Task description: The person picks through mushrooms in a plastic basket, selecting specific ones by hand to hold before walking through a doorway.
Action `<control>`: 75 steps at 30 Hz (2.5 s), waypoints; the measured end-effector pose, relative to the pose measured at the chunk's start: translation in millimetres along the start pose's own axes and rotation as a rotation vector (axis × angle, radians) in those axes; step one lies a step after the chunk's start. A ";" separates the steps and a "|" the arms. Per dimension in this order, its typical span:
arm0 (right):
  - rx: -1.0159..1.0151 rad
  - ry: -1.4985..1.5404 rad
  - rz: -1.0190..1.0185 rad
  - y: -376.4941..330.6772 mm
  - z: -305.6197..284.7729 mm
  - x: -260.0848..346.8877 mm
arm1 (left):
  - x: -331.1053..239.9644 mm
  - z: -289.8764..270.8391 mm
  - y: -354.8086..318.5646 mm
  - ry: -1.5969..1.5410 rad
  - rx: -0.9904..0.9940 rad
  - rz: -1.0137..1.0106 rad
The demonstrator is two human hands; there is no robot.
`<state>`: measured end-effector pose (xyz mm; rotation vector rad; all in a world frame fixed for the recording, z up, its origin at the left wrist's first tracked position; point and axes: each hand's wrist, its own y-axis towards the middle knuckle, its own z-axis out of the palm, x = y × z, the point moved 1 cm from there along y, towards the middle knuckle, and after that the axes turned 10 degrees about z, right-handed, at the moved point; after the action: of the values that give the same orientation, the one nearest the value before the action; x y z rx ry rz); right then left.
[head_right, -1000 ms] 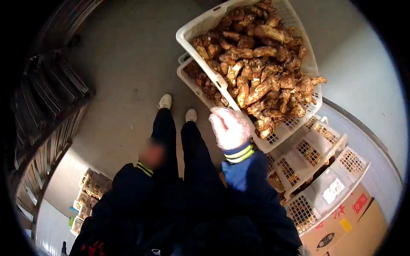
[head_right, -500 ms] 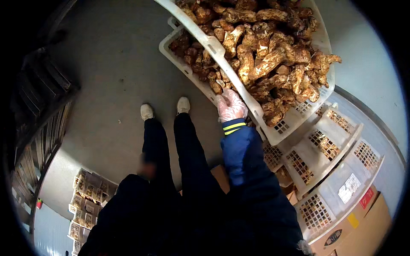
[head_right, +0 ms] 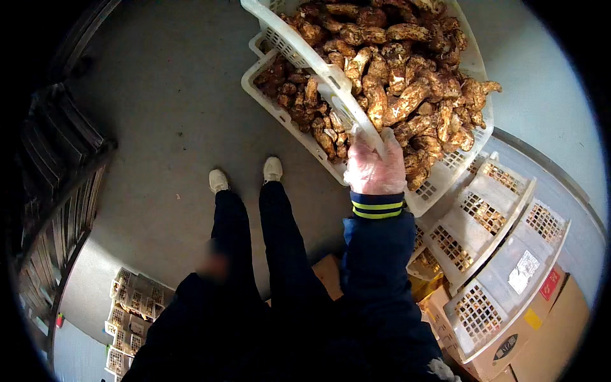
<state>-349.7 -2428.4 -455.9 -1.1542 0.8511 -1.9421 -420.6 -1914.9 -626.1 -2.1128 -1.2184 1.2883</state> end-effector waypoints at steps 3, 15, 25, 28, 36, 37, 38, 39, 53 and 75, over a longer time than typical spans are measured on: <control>0.411 0.051 0.421 7.6 -13.8 29.4 | -23.4 -21.3 5.7 -0.139 0.157 -0.283; 0.345 0.036 0.270 30.2 11.9 63.7 | -29.1 -22.3 18.4 -0.017 0.163 -0.205; 0.090 -1.150 -0.211 57.1 -8.1 -44.4 | -26.4 -11.9 16.5 0.055 -0.054 -0.035; -0.143 -1.531 -0.814 86.0 15.9 -63.3 | -22.2 -3.1 14.2 -0.081 -0.088 -0.083; 0.002 -1.156 -0.459 89.5 32.1 -64.0 | -15.9 0.0 15.3 -0.119 -0.067 -0.070; -0.010 -0.984 -0.299 86.3 25.5 -58.5 | -37.9 -16.9 20.6 -0.105 -0.109 0.033; 0.100 -0.882 -0.228 71.0 27.8 -56.5 | -42.9 -24.6 19.6 -0.110 -0.078 -0.009; 0.132 -0.834 -0.195 64.9 23.1 -56.8 | -44.8 -29.5 18.3 -0.114 -0.045 -0.048; 0.523 -0.365 0.180 37.2 -11.0 -45.7 | -63.3 -53.9 23.0 -0.081 -0.031 -0.122; -0.708 -1.992 -0.805 122.3 -27.0 -20.2 | -53.9 -46.2 22.8 -0.122 -0.051 -0.092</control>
<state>-337.8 -2471.6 -574.6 -3.0426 -0.2262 0.0452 -381.1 -1966.9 -590.0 -2.0126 -1.3962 1.3763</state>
